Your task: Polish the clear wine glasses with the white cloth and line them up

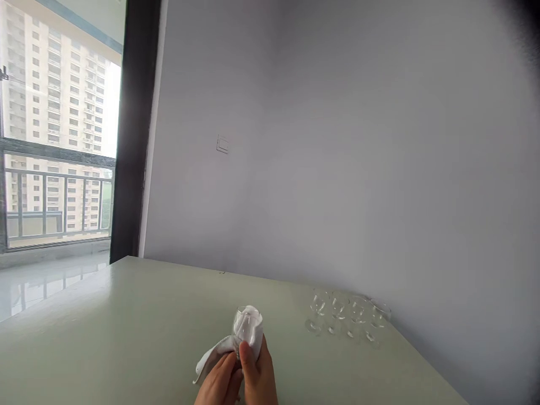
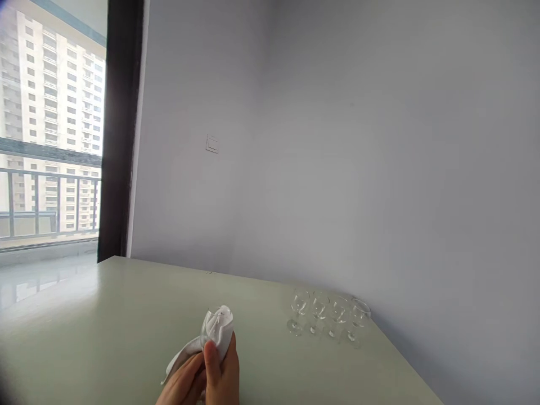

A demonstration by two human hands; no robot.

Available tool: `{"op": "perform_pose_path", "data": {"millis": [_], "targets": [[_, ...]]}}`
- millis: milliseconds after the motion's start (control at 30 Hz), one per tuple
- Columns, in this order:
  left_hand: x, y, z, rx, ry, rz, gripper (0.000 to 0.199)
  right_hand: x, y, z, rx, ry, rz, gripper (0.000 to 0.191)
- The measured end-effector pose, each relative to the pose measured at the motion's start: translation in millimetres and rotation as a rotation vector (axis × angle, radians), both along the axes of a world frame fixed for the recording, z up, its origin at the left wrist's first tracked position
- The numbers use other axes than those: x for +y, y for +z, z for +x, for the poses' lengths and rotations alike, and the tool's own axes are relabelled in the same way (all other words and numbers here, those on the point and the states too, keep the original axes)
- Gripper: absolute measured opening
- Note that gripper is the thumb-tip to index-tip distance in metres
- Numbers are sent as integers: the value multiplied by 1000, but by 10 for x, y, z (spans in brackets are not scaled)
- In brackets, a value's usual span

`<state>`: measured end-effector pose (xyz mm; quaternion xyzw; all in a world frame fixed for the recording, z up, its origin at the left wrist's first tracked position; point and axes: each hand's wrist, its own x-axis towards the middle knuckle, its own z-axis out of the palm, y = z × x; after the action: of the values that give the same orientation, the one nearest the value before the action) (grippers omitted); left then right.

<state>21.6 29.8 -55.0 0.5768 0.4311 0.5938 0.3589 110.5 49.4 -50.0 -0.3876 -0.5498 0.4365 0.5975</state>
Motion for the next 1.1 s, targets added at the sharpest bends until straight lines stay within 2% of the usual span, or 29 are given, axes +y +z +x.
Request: {"op": "perform_pose_path", "data": {"millis": [100,200,300,367,433,500,567,667,767,867,967,1033,1100], "targets": [[46,61,-74,76,13,-93,24,-104,-42,-119,74,-51,55,53],[96,84,-137,-10,44,-170,25,-159,17,-155,161,14,113,58],[126,116,-175,-121,40,-174,25,-119,130,-86,208,117,-45,59],[119,155,-182,-114,60,-187,27,-65,169,-38,223,150,-146,55],[93,199,-175,-67,78,-198,25,-22,154,-25,213,116,-129,44],[56,239,-157,3,70,-139,14,-1,99,-42,177,71,-54,40],[21,271,-137,96,69,-15,6,4,40,-63,143,52,-10,42],[-19,306,-124,255,178,147,11,0,11,-66,101,56,-37,41],[-24,311,-146,239,247,144,10,-3,53,-41,81,91,-61,41],[34,276,-198,63,184,-38,17,2,90,-24,80,153,-89,44],[135,231,-256,-3,149,-185,32,31,59,-31,119,206,-102,45],[185,223,-282,-68,42,-237,41,57,17,-48,171,245,-145,45],[200,244,-293,-224,-129,-331,50,69,-3,-70,242,300,-226,47]]}}
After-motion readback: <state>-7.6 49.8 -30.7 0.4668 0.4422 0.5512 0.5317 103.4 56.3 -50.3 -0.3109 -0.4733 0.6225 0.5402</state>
